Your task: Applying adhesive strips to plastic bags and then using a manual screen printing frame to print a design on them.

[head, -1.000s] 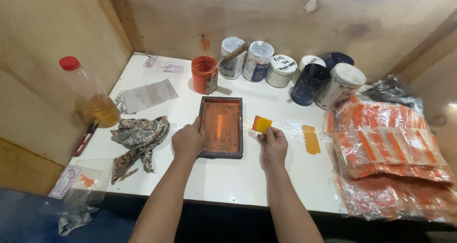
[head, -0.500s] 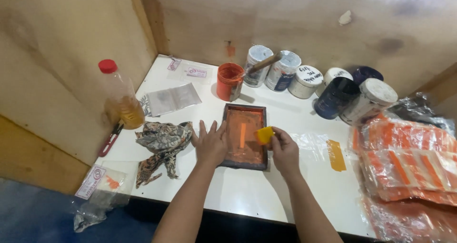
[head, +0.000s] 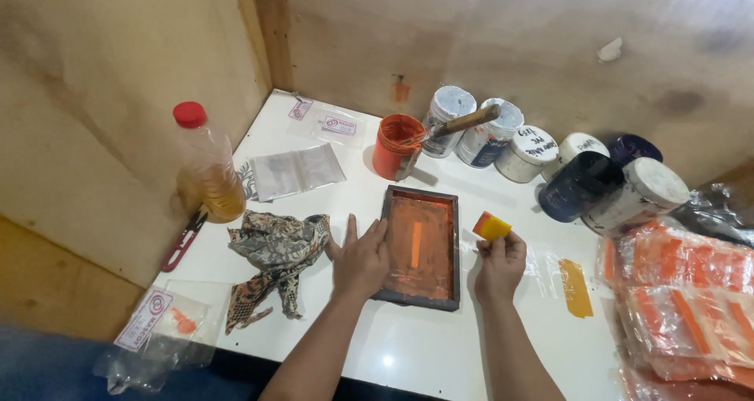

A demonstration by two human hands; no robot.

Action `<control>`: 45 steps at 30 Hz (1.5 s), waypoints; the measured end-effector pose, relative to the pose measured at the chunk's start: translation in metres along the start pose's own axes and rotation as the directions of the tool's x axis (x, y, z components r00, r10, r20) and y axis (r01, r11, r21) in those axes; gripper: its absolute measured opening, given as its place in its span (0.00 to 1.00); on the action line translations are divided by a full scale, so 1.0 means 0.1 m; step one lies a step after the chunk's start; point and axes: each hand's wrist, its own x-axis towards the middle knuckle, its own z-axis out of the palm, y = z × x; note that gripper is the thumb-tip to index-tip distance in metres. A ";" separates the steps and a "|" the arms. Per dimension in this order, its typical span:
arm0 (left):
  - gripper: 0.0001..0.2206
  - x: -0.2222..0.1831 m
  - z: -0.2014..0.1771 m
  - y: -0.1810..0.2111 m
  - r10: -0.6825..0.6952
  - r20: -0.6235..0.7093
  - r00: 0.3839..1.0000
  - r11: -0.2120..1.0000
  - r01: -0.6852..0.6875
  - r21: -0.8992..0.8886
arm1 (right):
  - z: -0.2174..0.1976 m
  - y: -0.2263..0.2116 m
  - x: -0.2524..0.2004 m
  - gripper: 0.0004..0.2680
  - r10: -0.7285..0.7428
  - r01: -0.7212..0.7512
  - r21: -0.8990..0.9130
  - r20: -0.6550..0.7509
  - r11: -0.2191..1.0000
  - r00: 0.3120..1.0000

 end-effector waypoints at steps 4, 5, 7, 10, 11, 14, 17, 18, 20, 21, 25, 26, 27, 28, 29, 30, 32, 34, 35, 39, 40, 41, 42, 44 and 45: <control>0.25 0.14 0.31 -0.23 0.005 -0.074 0.997 1.000 -0.007 -0.024 | -0.04 0.07 0.07 0.07 0.009 -0.009 -0.023 -0.007 1.000 1.000; 0.24 0.16 0.39 -0.28 0.015 -0.162 0.987 0.998 -0.025 -0.065 | -0.04 0.03 0.04 0.07 -0.027 0.027 -0.031 0.007 0.999 1.000; 0.23 0.22 0.43 -0.30 0.022 -0.254 0.967 0.994 -0.049 -0.101 | 0.03 -0.07 0.01 0.07 -0.064 0.065 -0.033 0.023 0.997 0.998; 0.22 0.22 0.43 -0.30 0.126 -0.330 0.936 0.981 -0.168 -0.101 | 0.08 -0.09 -0.05 0.08 -0.072 0.073 -0.002 0.076 0.997 0.995; 0.22 0.24 0.45 -0.33 0.156 -0.308 0.939 0.978 -0.191 -0.086 | 0.07 -0.02 -0.04 0.08 -0.119 0.120 0.004 0.108 0.993 0.987; 0.22 0.24 0.41 -0.31 0.199 -0.257 0.946 0.971 -0.225 -0.077 | 0.06 0.16 -0.01 0.07 -0.247 0.250 0.002 0.165 0.968 0.955; 0.22 0.22 0.36 -0.28 0.204 -0.198 0.959 0.973 -0.220 -0.066 | 0.13 0.14 -0.08 0.07 -0.295 0.303 0.001 0.234 0.953 0.927; 0.23 0.22 0.35 -0.28 0.203 -0.164 0.965 0.976 -0.214 -0.051 | 0.17 0.12 -0.12 0.07 -0.269 0.277 0.008 0.268 0.961 0.925; 0.23 0.22 0.35 -0.26 0.185 -0.140 0.973 0.981 -0.191 -0.031 | 0.16 0.18 -0.10 0.08 -0.258 0.274 -0.017 0.284 0.961 0.923; 0.23 0.21 0.35 -0.25 0.170 -0.118 0.978 0.985 -0.172 -0.011 | 0.16 0.22 -0.10 0.08 -0.251 0.275 -0.041 0.300 0.961 0.921; 0.24 0.12 0.26 -0.15 0.139 -0.060 0.988 0.990 -0.137 0.045 | 0.16 0.27 -0.14 0.07 -0.280 0.342 -0.172 0.304 0.924 0.911; 0.24 0.12 0.23 -0.13 0.149 -0.052 0.987 0.988 -0.146 0.057 | 0.18 0.25 -0.13 0.07 -0.285 0.343 -0.171 0.292 0.924 0.913; 0.25 0.13 0.19 -0.11 0.159 -0.044 0.986 0.985 -0.156 0.068 | 0.21 0.22 -0.13 0.08 -0.289 0.344 -0.170 0.280 0.924 0.915; 0.25 0.15 0.16 -0.09 0.171 -0.051 0.984 0.983 -0.167 0.071 | 0.21 0.23 -0.10 0.08 -0.302 0.353 -0.163 0.274 0.921 0.913; 0.25 0.17 0.14 -0.08 0.166 -0.044 0.985 0.985 -0.164 0.062 | 0.22 0.24 -0.07 0.08 -0.293 0.342 -0.150 0.275 0.928 0.916; 0.25 0.11 0.16 -0.08 0.146 -0.027 0.989 0.988 -0.144 0.046 | 0.17 0.26 -0.11 0.08 -0.268 0.318 -0.150 0.284 0.936 0.921; 0.25 0.11 0.15 -0.09 0.144 -0.034 0.989 0.989 -0.143 0.033 | 0.16 0.27 -0.11 0.08 -0.267 0.316 -0.138 0.292 0.939 0.919; 0.25 0.13 0.14 -0.09 0.147 -0.042 0.988 0.989 -0.146 0.022 | 0.16 0.29 -0.09 0.08 -0.269 0.316 -0.125 0.295 0.940 0.917; 0.25 0.13 0.14 -0.09 0.153 -0.036 0.988 0.988 -0.153 -0.009 | 0.15 0.30 -0.08 0.08 -0.269 0.312 -0.110 0.296 0.944 0.917; 0.27 0.11 0.13 -0.13 0.151 -0.042 0.988 0.988 -0.153 -0.038 | 0.17 0.31 -0.10 0.07 -0.273 0.307 -0.065 0.307 0.950 0.912; 0.27 0.13 0.14 -0.14 0.155 -0.043 0.987 0.987 -0.156 -0.037 | 0.17 0.32 -0.10 0.07 -0.276 0.309 -0.064 0.305 0.949 0.912; 0.30 0.15 0.15 -0.15 0.145 -0.034 0.989 0.988 -0.146 -0.045 | 0.18 0.33 -0.09 0.07 -0.301 0.311 -0.005 0.238 0.950 0.923; 0.32 0.15 0.16 -0.17 0.133 -0.021 0.991 0.990 -0.134 -0.053 | 0.17 0.34 -0.11 0.06 -0.316 0.312 0.051 0.169 0.949 0.934; 0.33 0.14 0.16 -0.18 0.125 -0.039 0.991 0.990 -0.127 -0.059 | 0.16 0.13 -0.11 0.06 -0.271 0.263 0.080 0.115 0.961 0.956; 0.34 0.14 0.15 -0.18 0.116 -0.061 0.991 0.990 -0.120 -0.068 | 0.15 0.02 -0.10 0.06 -0.224 0.216 0.112 0.065 0.970 0.972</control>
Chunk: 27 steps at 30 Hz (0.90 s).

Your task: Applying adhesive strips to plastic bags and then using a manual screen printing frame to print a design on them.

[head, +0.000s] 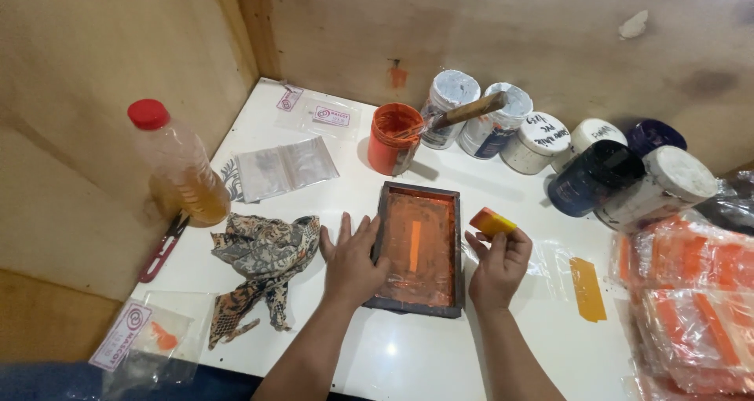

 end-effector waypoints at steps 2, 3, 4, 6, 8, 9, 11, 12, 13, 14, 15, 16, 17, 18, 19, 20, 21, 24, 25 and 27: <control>0.32 0.02 0.11 -0.11 0.000 -0.070 0.998 1.000 -0.002 -0.024 | -0.07 -0.05 0.10 0.07 0.053 -0.053 0.008 -0.042 0.999 0.998; 0.31 0.01 0.18 -0.17 -0.006 -0.134 0.991 0.999 -0.001 -0.049 | -0.13 -0.08 0.13 0.07 0.112 -0.111 0.014 -0.084 0.994 0.990; 0.31 0.01 0.24 -0.25 0.000 -0.126 0.992 0.999 -0.006 -0.048 | -0.14 -0.08 0.13 0.07 0.112 -0.111 0.013 -0.094 0.994 0.989; 0.23 0.05 0.37 -0.40 -0.027 -0.264 0.964 0.998 0.009 -0.067 | -0.14 -0.09 0.16 0.07 0.202 -0.202 0.017 -0.117 0.979 0.972; 0.22 0.03 0.33 -0.36 -0.028 -0.274 0.961 0.998 0.013 -0.056 | -0.12 -0.11 0.15 0.07 0.216 -0.214 0.026 -0.098 0.976 0.972; 0.21 0.02 0.31 -0.34 -0.039 -0.292 0.956 0.999 0.027 -0.047 | -0.10 -0.11 0.15 0.08 0.233 -0.231 0.035 -0.065 0.972 0.970; 0.21 0.03 0.29 -0.33 -0.037 -0.287 0.957 0.999 0.027 -0.038 | -0.08 -0.15 0.14 0.08 0.261 -0.260 0.024 -0.042 0.965 0.965; 0.22 0.03 0.28 -0.33 -0.040 -0.286 0.957 0.999 0.032 -0.032 | -0.07 -0.17 0.14 0.08 0.289 -0.289 0.011 -0.011 0.957 0.957; 0.22 0.03 0.27 -0.32 -0.037 -0.281 0.959 0.999 0.030 -0.029 | -0.09 -0.16 0.16 0.08 0.291 -0.291 0.012 -0.018 0.957 0.956; 0.21 0.03 0.26 -0.32 -0.047 -0.283 0.958 0.999 0.039 -0.035 | -0.11 -0.16 0.19 0.08 0.250 -0.250 0.001 -0.057 0.968 0.967; 0.20 0.04 0.25 -0.31 -0.055 -0.285 0.957 0.998 0.045 -0.041 | -0.12 -0.15 0.22 0.08 0.206 -0.208 -0.011 -0.097 0.978 0.974; 0.20 0.03 0.27 -0.32 -0.050 -0.280 0.959 0.998 0.041 -0.036 | -0.17 -0.17 0.24 0.08 0.208 -0.210 -0.008 -0.104 0.978 0.973; 0.19 0.03 0.27 -0.33 -0.045 -0.305 0.951 0.999 0.034 -0.042 | -0.20 -0.18 0.27 0.08 0.189 -0.192 -0.011 -0.129 0.981 0.974; 0.18 0.04 0.28 -0.34 -0.041 -0.329 0.944 0.998 0.026 -0.049 | -0.23 -0.19 0.30 0.07 0.170 -0.174 -0.014 -0.154 0.985 0.973; 0.18 0.05 0.29 -0.36 -0.032 -0.321 0.947 0.999 0.020 -0.041 | -0.23 -0.18 0.32 0.07 0.172 -0.176 -0.009 -0.166 0.984 0.971; 0.18 0.06 0.29 -0.38 -0.022 -0.339 0.941 0.999 0.008 -0.043 | -0.24 -0.16 0.35 0.08 0.240 -0.236 0.042 -0.158 0.971 0.958; 0.18 0.05 0.32 -0.40 -0.015 -0.352 0.936 0.999 -0.002 -0.048 | -0.27 -0.14 0.37 0.08 0.308 -0.297 0.089 -0.150 0.951 0.940; 0.16 0.05 0.30 -0.42 0.001 -0.339 0.941 0.999 -0.013 -0.031 | -0.24 -0.15 0.36 0.09 0.399 -0.392 0.101 -0.063 0.914 0.915; 0.16 0.04 0.30 -0.41 0.012 -0.329 0.944 0.999 -0.021 -0.025 | -0.25 -0.12 0.37 0.09 0.401 -0.392 0.108 -0.076 0.914 0.913; 0.15 0.04 0.27 -0.38 -0.003 -0.303 0.953 0.999 -0.009 -0.038 | -0.25 -0.04 0.40 0.09 0.469 -0.471 0.101 0.044 0.876 0.882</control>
